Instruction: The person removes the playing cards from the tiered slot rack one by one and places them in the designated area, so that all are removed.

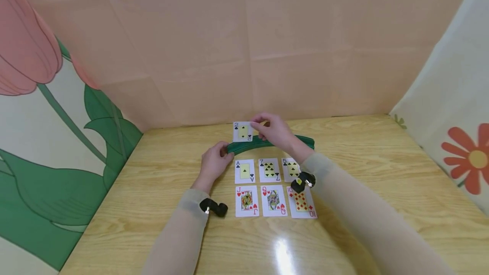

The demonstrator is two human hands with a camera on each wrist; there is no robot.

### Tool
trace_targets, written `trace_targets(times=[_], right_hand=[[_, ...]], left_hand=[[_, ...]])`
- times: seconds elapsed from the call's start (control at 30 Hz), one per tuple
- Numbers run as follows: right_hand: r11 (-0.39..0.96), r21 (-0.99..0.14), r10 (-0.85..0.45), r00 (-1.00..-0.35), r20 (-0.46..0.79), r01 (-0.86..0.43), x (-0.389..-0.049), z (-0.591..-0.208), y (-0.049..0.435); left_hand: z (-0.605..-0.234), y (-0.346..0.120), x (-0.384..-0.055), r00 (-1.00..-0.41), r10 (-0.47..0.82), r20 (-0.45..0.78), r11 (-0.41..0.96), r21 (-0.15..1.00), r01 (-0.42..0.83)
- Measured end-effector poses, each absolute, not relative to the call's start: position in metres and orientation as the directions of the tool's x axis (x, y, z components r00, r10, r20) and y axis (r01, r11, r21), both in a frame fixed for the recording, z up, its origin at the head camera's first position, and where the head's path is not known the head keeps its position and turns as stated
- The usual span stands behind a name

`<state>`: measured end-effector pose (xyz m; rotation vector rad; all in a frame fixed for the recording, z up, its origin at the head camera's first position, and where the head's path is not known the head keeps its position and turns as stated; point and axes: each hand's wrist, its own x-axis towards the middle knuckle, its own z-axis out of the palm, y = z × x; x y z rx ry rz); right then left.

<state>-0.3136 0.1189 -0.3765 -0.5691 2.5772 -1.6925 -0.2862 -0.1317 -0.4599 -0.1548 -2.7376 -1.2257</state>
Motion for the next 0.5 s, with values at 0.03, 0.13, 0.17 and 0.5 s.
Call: trace_targets(times=[0.03,0.13,0.17,0.5], right_hand=[[0.354,-0.887,-0.298,-0.935,0.193,-0.296,-0.313,-0.376,0.121],[0.354,-0.890,-0.282,-0.940,0.192,-0.288,-0.310,-0.375,0.128],[0.354,-0.890,-0.278,-0.941,0.192,-0.286,-0.309,-0.374,0.130],[0.337,-0.901,-0.251,-0.949,0.193,-0.272,-0.291,-0.369,0.147]], left_hand=[[-0.460,-0.132,-0.287,-0.985,0.037,0.171,0.666,0.730,0.151],[-0.461,-0.133,-0.288,-0.983,0.038,0.179,0.674,0.722,0.157],[-0.462,-0.133,-0.288,-0.983,0.037,0.178,0.673,0.723,0.157],[-0.461,-0.134,-0.289,-0.984,0.037,0.174,0.672,0.725,0.154]])
